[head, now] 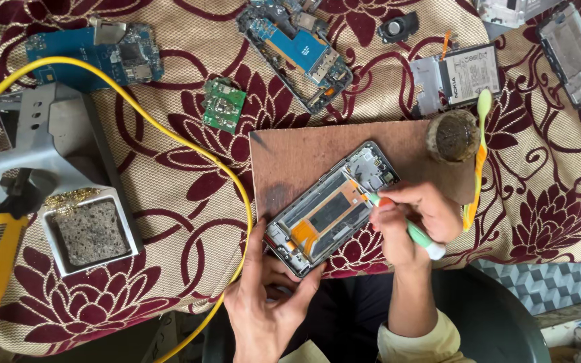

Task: The person scrubs the interior of a disassembled mobile phone casing using a yellow toothbrush, then switches to a green toothbrush to continue cleaning the same area. The person holds the casing with one hand and scrubs with the other.

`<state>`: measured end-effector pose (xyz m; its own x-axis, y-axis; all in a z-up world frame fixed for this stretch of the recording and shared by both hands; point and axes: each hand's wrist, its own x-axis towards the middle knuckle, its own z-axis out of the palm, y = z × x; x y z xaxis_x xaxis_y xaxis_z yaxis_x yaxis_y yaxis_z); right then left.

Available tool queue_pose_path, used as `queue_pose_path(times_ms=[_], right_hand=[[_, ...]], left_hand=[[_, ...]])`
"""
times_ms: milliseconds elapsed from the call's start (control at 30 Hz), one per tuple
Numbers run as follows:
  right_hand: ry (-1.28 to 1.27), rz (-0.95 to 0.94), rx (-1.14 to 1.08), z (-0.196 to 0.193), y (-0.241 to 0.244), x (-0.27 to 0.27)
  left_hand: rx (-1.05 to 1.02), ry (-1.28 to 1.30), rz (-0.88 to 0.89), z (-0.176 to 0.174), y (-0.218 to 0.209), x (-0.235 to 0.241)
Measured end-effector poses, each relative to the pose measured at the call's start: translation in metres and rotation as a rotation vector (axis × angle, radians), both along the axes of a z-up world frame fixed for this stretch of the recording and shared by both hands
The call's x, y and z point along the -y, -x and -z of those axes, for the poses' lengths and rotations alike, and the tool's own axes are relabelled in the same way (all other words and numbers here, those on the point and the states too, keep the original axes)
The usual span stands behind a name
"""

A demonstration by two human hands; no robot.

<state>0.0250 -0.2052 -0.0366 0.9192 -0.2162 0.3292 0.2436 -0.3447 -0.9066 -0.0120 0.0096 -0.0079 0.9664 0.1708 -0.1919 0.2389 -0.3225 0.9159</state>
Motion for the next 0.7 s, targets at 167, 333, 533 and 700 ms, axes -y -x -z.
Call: queue_pose_path(times_ms=[167,333,533,700], right_hand=[[-0.039,0.004,-0.028,-0.009,-0.006,-0.009],[0.073,-0.011,-0.03,-0.016,-0.012,-0.009],[0.012,-0.08,-0.058,-0.016,-0.011,-0.01],[0.075,-0.16,-0.103,-0.027,-0.017,-0.011]], left_hand=[[-0.02,0.014,-0.007,-0.002,0.0,0.0],[-0.018,0.049,-0.019,-0.001,0.001,0.002],[-0.006,0.056,-0.016,-0.001,0.001,0.002],[-0.044,0.049,-0.006,-0.005,-0.001,0.0]])
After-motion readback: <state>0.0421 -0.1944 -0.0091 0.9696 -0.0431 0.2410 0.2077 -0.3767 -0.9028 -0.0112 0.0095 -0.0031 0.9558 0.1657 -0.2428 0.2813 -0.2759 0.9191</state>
